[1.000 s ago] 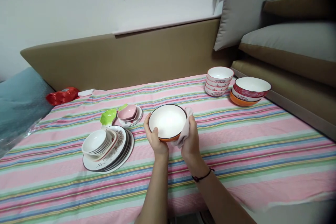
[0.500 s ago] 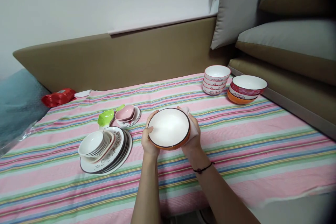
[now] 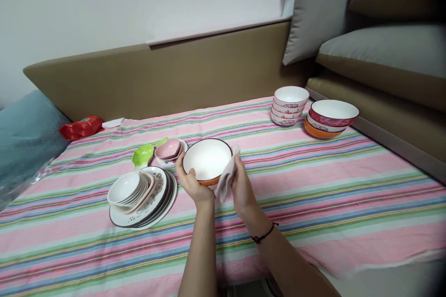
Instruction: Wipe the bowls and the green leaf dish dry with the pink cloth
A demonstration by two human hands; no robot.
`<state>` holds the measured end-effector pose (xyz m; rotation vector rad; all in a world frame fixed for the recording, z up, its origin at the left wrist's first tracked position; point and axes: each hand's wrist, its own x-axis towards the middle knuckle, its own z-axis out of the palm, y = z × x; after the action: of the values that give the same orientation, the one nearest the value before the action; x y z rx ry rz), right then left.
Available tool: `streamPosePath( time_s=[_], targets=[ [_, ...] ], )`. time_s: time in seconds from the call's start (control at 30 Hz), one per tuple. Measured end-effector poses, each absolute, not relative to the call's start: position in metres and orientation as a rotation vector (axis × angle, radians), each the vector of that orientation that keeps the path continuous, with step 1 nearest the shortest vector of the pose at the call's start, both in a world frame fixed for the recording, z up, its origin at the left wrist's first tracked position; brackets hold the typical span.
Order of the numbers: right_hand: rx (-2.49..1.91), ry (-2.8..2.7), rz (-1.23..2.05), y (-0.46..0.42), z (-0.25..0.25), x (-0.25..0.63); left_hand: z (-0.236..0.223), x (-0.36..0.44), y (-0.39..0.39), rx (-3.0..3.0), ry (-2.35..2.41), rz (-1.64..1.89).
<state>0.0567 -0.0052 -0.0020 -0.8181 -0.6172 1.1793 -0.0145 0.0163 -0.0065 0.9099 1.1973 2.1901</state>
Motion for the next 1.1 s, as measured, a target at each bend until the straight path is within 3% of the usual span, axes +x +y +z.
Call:
streamPosePath(
  time_s=[0.1,0.33,0.43,0.6,0.83,1.1],
  targets=[
    [-0.851,-0.457,1.305,-0.008,-0.004,0.051,-0.013,-0.021,0.022,0.869,1.257,2.116],
    [-0.779,-0.458,1.276,-0.002,0.005,0.087,-0.013,-0.024,0.022,0.937,0.785,1.653],
    [-0.786,-0.471,1.472,0.001,0.008,0.112,-0.007,-0.023,0.017,1.030,0.740,1.465],
    [-1.038,-0.718,1.754,0.000,0.003,0.136,0.005,-0.034,0.015,1.212,0.650,1.163],
    [-1.215,-1.006,1.811,-0.001,-0.008,0.136,0.012,-0.040,0.013,1.300,0.694,0.834],
    [-1.257,-0.785,1.455,0.009,-0.015,0.127,-0.004,-0.032,0.026,0.807,1.066,1.544]
  ],
)
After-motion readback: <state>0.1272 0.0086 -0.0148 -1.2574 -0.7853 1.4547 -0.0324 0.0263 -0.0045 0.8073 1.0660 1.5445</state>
